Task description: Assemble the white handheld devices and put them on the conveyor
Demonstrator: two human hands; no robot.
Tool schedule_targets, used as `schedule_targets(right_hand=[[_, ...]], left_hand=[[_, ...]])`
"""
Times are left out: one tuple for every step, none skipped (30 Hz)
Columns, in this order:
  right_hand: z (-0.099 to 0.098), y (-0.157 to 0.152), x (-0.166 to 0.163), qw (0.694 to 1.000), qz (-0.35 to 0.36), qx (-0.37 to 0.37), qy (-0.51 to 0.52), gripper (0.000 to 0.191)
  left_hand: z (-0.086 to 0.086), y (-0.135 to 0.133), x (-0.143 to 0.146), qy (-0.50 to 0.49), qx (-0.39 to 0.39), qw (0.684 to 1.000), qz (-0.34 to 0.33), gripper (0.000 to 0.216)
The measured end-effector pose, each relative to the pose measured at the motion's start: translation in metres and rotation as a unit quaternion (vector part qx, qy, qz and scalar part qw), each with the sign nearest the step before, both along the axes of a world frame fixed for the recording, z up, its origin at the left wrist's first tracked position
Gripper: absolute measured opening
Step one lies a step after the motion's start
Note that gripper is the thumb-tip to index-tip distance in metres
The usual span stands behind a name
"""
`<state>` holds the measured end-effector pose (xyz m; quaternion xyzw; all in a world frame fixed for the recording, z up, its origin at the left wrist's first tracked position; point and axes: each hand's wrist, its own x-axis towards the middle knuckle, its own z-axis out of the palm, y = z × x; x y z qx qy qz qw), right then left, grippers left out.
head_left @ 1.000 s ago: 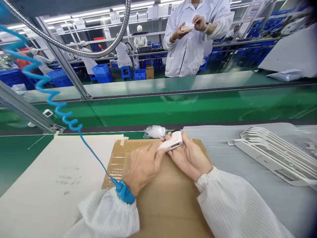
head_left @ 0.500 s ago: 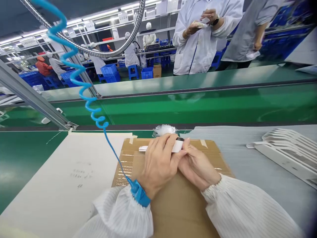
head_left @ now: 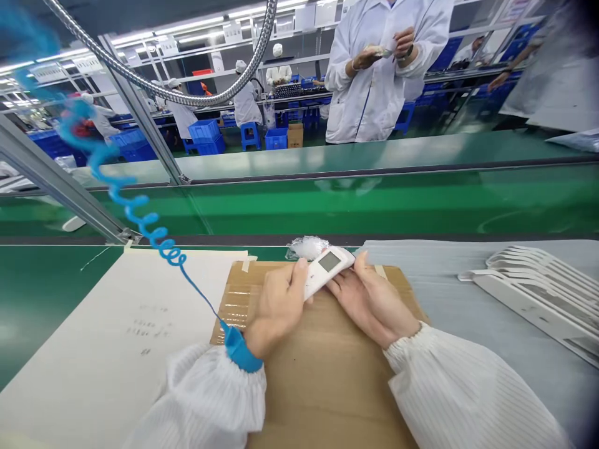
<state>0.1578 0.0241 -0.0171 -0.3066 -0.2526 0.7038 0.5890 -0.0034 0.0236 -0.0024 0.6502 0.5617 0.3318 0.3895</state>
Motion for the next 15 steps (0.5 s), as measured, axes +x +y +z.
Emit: schedule_targets(right_hand=[[-0.001,0.0,-0.001,1.0,0.002,0.016,-0.008,0.032],[-0.002,0.0,-0.002,0.999,0.002,0.032,-0.014,0.036],[-0.003,-0.001,-0.002,0.999,0.0,0.044,-0.021,0.039],[-0.003,-0.001,-0.002,0.998,-0.001,0.051,-0.027,0.042],[-0.004,-0.001,-0.002,0.998,-0.002,0.053,-0.033,0.044],[-0.005,-0.001,-0.001,0.998,-0.003,0.051,-0.041,0.045],[-0.006,-0.002,0.0,0.998,-0.004,0.045,-0.049,0.044],[-0.007,-0.002,0.0,0.998,-0.007,0.036,-0.059,0.042],[-0.008,-0.002,0.001,0.997,-0.011,0.025,-0.069,0.04],[-0.009,-0.002,0.001,0.997,-0.017,0.012,-0.079,0.038],[-0.009,-0.002,0.002,0.996,-0.021,0.0,-0.087,0.036],[-0.009,-0.002,0.002,0.995,-0.025,-0.01,-0.093,0.035],[-0.01,-0.002,0.002,0.995,-0.028,-0.018,-0.096,0.033],[-0.01,-0.002,0.002,0.994,-0.031,-0.024,-0.098,0.032],[-0.01,-0.001,0.003,0.994,-0.033,-0.03,-0.097,0.032]], left_hand=[[0.0,0.002,0.0,-0.058,-0.076,0.995,0.008,0.056],[0.0,0.004,0.0,-0.115,-0.137,0.984,0.007,0.053],[0.0,0.006,0.0,-0.161,-0.18,0.97,0.003,0.048],[0.001,0.008,-0.001,-0.194,-0.207,0.959,0.001,0.044],[0.003,0.009,-0.001,-0.216,-0.224,0.95,-0.002,0.042],[0.004,0.01,-0.002,-0.235,-0.236,0.943,-0.007,0.04],[0.006,0.01,-0.003,-0.259,-0.245,0.934,-0.014,0.039],[0.007,0.011,-0.005,-0.289,-0.245,0.925,-0.018,0.039],[0.008,0.013,-0.008,-0.324,-0.229,0.918,-0.013,0.038],[0.008,0.015,-0.012,-0.357,-0.192,0.914,0.007,0.038],[0.008,0.019,-0.017,-0.377,-0.136,0.915,0.042,0.037],[0.007,0.024,-0.023,-0.37,-0.074,0.922,0.089,0.036],[0.005,0.03,-0.031,-0.325,-0.02,0.935,0.139,0.035],[0.003,0.037,-0.04,-0.251,0.013,0.95,0.184,0.034],[0.002,0.046,-0.05,-0.147,0.018,0.964,0.221,0.032]])
